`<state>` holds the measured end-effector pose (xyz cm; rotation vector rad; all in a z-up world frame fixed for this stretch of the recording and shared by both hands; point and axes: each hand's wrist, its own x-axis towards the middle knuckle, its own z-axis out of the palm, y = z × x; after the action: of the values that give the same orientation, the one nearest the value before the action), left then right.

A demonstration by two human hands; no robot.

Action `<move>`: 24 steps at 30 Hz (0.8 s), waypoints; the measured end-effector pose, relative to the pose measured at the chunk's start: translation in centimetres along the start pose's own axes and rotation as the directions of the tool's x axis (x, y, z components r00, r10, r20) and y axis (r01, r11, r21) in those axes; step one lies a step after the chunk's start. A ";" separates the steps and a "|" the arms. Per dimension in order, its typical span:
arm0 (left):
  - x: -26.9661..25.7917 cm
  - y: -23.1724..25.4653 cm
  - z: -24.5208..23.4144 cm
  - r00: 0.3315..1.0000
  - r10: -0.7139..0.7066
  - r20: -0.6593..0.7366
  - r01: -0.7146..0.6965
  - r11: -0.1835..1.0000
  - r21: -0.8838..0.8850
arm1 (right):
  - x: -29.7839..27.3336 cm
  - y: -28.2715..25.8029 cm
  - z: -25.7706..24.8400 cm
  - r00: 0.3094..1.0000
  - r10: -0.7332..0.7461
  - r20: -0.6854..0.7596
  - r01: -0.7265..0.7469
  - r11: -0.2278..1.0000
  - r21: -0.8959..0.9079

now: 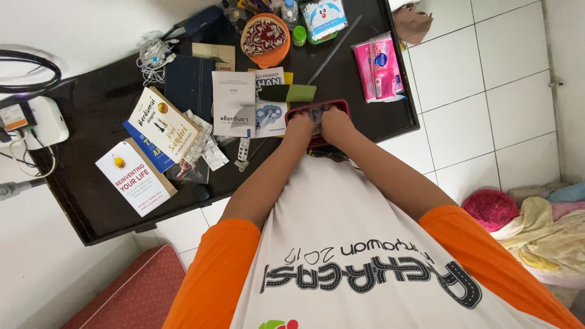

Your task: The person stands at a cluttered table and repeatedly picks up small packets and papers, then places them into a red plastic container. The person continues this process, sorting items from the table into the container.

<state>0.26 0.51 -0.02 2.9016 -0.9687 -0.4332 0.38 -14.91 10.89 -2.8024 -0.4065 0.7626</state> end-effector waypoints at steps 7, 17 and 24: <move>-0.3 -0.7 -2.5 1.000 0.031 -0.001 -0.031 0.993 -0.114 | 1.4 0.0 0.3 0.971 -0.237 -0.018 0.226 0.943 -0.244; -7.4 -2.2 -16.8 0.903 0.329 -0.278 -0.366 0.926 -0.093 | 1.0 -0.4 -1.9 0.991 0.128 0.029 -0.129 0.920 0.371; -16.4 -6.6 -17.6 0.730 -0.253 -0.635 -0.077 0.892 -0.445 | -3.4 -2.1 -7.1 0.961 0.134 -0.241 0.012 0.852 0.523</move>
<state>-3.48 14.89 19.99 2.3570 -0.5082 0.3713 0.79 -14.93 18.98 -2.3565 -0.0441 0.4063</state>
